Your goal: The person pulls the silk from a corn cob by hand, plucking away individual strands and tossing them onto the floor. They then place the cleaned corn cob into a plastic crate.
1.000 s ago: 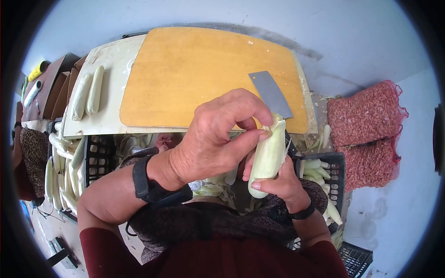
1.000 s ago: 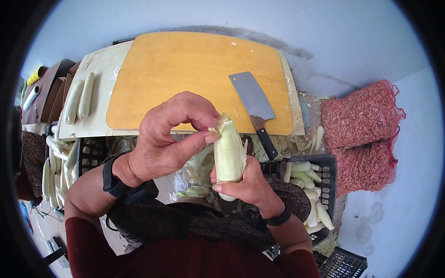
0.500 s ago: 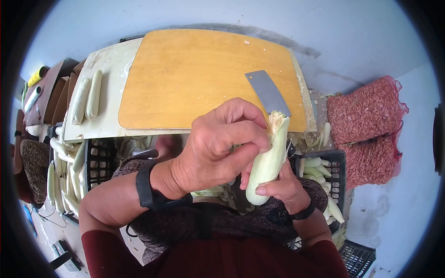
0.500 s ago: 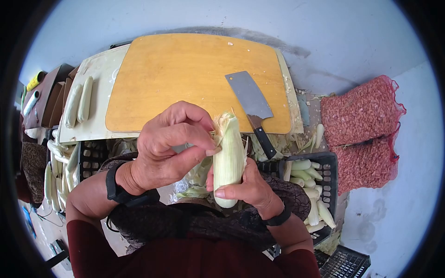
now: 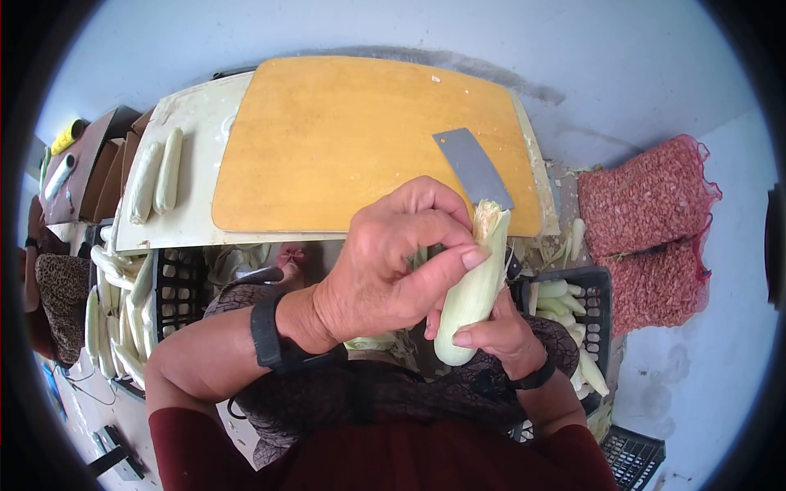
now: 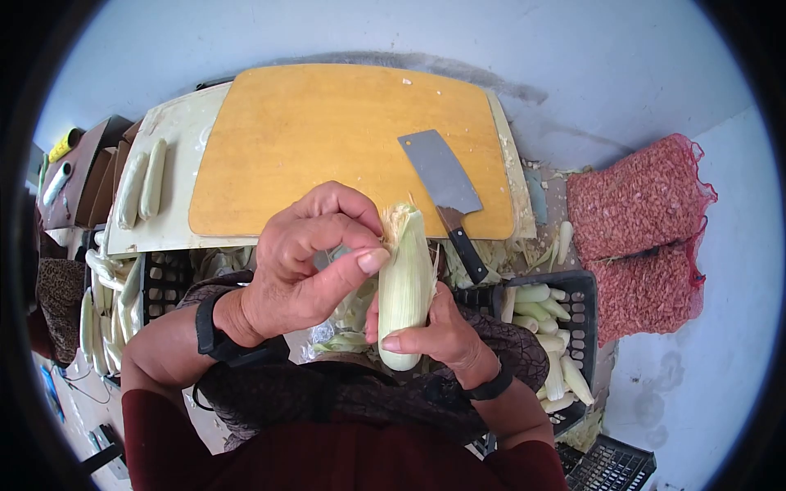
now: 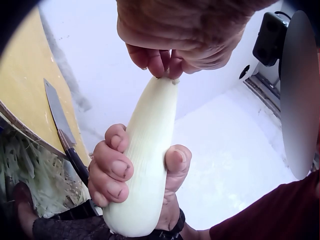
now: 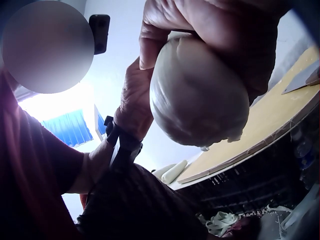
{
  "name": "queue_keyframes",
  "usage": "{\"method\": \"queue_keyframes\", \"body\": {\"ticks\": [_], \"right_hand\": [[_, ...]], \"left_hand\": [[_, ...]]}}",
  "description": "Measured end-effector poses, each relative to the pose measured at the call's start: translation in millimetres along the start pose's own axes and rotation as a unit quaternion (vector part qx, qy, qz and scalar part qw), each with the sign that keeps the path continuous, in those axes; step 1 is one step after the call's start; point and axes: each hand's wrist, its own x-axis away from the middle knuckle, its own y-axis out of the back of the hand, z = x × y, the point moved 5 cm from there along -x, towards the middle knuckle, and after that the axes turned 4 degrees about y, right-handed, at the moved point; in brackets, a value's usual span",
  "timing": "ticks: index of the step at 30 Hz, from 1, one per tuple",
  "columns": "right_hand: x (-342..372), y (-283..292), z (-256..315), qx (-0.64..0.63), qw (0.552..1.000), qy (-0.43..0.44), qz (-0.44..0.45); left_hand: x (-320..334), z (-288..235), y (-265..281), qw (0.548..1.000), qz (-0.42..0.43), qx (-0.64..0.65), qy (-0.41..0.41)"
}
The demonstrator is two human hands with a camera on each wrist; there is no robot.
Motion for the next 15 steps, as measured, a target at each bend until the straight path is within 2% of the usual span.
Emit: {"method": "queue_keyframes", "body": {"ticks": [4, 6, 10, 13, 15], "right_hand": [[-2.2, 0.2, 3.4, 0.023, 1.000, 0.003, 0.004], [-1.8, 1.4, 3.8, 0.052, 0.999, -0.002, -0.004], [-2.0, 2.2, 4.8, 0.061, 0.998, -0.006, -0.006], [-2.9, 4.4, 4.9, 0.078, 0.997, 0.006, -0.025], [-4.6, 6.8, 5.6, 0.122, 0.991, -0.016, -0.046]], "left_hand": [[-1.8, -1.1, 0.7, 0.999, 0.004, -0.041, 0.006], [1.1, 8.4, -0.4, 0.990, -0.030, 0.039, 0.129], [1.0, 10.6, -2.3, 0.990, -0.029, 0.047, 0.129], [0.7, 12.0, -2.5, 0.983, -0.043, 0.074, 0.161], [1.1, 17.2, -1.7, 0.971, -0.062, 0.104, 0.208]]}}
